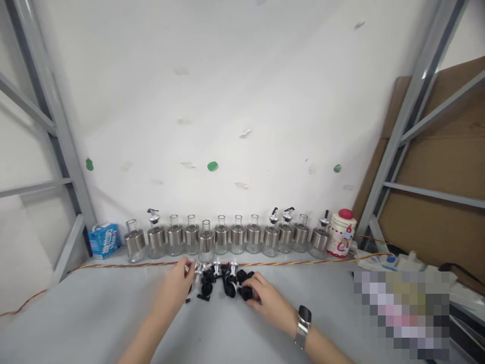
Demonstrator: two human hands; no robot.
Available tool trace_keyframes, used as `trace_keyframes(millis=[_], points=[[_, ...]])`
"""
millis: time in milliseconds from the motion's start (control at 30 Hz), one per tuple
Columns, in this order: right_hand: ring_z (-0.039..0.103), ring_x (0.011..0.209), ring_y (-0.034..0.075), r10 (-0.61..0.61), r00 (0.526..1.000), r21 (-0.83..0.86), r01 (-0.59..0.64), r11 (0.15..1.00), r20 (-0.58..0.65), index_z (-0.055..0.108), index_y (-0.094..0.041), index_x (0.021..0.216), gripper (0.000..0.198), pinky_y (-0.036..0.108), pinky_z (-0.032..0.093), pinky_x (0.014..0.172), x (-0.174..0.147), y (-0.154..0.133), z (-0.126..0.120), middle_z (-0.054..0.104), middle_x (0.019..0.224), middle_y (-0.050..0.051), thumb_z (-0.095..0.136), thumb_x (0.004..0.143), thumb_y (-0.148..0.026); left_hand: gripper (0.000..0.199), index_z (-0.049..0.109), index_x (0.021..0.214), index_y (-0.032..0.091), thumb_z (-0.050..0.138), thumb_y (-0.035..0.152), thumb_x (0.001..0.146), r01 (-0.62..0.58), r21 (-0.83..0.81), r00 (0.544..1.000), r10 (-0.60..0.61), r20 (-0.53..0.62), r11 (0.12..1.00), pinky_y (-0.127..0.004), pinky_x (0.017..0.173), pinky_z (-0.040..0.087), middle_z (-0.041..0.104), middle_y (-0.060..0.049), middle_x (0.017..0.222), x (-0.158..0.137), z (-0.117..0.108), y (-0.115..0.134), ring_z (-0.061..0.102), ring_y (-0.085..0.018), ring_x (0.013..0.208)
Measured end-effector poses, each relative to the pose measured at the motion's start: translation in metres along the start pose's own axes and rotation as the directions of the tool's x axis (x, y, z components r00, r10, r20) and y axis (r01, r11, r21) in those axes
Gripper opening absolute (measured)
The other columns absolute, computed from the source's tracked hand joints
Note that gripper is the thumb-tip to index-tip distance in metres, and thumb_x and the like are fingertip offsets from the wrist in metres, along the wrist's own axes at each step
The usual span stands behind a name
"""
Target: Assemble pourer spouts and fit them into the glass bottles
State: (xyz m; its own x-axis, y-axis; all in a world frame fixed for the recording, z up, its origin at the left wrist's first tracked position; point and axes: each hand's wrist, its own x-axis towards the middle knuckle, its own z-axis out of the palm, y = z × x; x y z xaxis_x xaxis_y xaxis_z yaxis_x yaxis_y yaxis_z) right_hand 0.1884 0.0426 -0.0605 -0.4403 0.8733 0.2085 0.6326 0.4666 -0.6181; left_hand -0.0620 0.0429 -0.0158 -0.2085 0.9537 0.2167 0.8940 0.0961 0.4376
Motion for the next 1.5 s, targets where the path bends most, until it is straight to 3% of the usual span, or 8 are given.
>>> trace_keyframes(millis=[233, 600, 867, 1000, 1167, 1333, 1500], points=[[0.053, 0.082, 0.017, 0.013, 1.000, 0.029, -0.013, 1.000, 0.004, 0.058, -0.024, 0.099, 0.033, 0.025, 0.042, 0.072, 0.002, 0.003, 0.003, 0.052, 0.093, 0.003, 0.052, 0.070, -0.011, 0.027, 0.053, 0.079, 0.023, 0.033, 0.040, 0.083, 0.026, 0.093, 1.000, -0.026, 0.001, 0.995, -0.023, 0.049, 0.028, 0.064, -0.003, 0.066, 0.008, 0.012, -0.011, 0.059, -0.020, 0.062], [0.052, 0.072, 0.016, -0.002, 0.999, 0.045, 0.004, 0.999, -0.040, 0.059, -0.023, 0.095, 0.029, 0.027, 0.042, 0.069, 0.004, 0.005, -0.005, 0.052, 0.082, 0.002, 0.047, 0.072, -0.010, 0.017, 0.046, 0.090, 0.021, 0.039, 0.033, 0.080, 0.117, -0.017, 0.988, -0.118, -0.098, 0.993, -0.024, 0.053, 0.034, 0.062, -0.001, 0.062, 0.016, 0.009, -0.019, 0.061, -0.021, 0.065], [0.053, 0.072, 0.015, -0.029, 0.999, 0.054, 0.030, 0.998, -0.020, 0.060, -0.025, 0.093, 0.026, 0.026, 0.042, 0.069, 0.003, 0.008, -0.006, 0.051, 0.085, 0.002, 0.046, 0.075, -0.012, 0.028, 0.050, 0.083, 0.019, 0.031, 0.040, 0.083, 0.083, 0.204, 0.996, -0.088, 0.012, 0.975, -0.028, 0.054, 0.034, 0.064, -0.008, 0.068, 0.010, 0.012, -0.014, 0.061, -0.025, 0.065], [0.052, 0.072, 0.015, -0.003, 1.000, 0.017, 0.003, 1.000, -0.019, 0.056, -0.025, 0.092, 0.020, 0.026, 0.041, 0.067, 0.001, 0.003, -0.006, 0.051, 0.089, 0.001, 0.051, 0.074, -0.018, 0.021, 0.049, 0.084, 0.020, 0.035, 0.035, 0.082, -0.040, 0.150, 0.999, 0.042, -0.009, 0.988, -0.026, 0.055, 0.035, 0.061, -0.006, 0.079, 0.005, 0.022, -0.010, 0.059, -0.021, 0.069], [0.049, 0.069, 0.016, 0.128, 0.986, -0.042, -0.133, 0.990, -0.109, 0.046, -0.020, 0.080, 0.013, 0.026, 0.038, 0.061, 0.000, 0.001, -0.004, 0.052, 0.081, 0.001, 0.053, 0.072, -0.026, 0.015, 0.053, 0.089, 0.019, 0.044, 0.024, 0.077, -0.140, 0.091, 0.987, 0.146, -0.064, 0.986, -0.026, 0.066, 0.038, 0.054, -0.007, 0.093, 0.003, 0.030, -0.012, 0.054, -0.021, 0.086], [0.049, 0.069, 0.016, 0.144, 0.984, -0.076, -0.153, 0.985, -0.107, 0.040, -0.020, 0.073, 0.013, 0.025, 0.036, 0.061, 0.001, 0.004, -0.003, 0.052, 0.079, 0.002, 0.052, 0.070, -0.023, 0.018, 0.055, 0.086, 0.019, 0.045, 0.031, 0.076, -0.065, -0.050, 0.997, 0.064, -0.030, 0.997, -0.028, 0.070, 0.038, 0.057, -0.007, 0.093, 0.013, 0.024, -0.028, 0.054, -0.022, 0.086], [0.054, 0.075, 0.018, 0.151, 0.987, -0.072, -0.154, 0.985, -0.045, 0.044, -0.021, 0.091, 0.022, 0.025, 0.037, 0.063, 0.001, 0.002, -0.007, 0.058, 0.083, 0.002, 0.052, 0.071, -0.021, 0.028, 0.057, 0.074, 0.015, 0.062, 0.039, 0.061, -0.026, -0.090, 0.997, 0.033, 0.074, 0.996, -0.026, 0.060, 0.040, 0.062, -0.004, 0.072, 0.028, 0.017, -0.049, 0.058, -0.021, 0.068]])
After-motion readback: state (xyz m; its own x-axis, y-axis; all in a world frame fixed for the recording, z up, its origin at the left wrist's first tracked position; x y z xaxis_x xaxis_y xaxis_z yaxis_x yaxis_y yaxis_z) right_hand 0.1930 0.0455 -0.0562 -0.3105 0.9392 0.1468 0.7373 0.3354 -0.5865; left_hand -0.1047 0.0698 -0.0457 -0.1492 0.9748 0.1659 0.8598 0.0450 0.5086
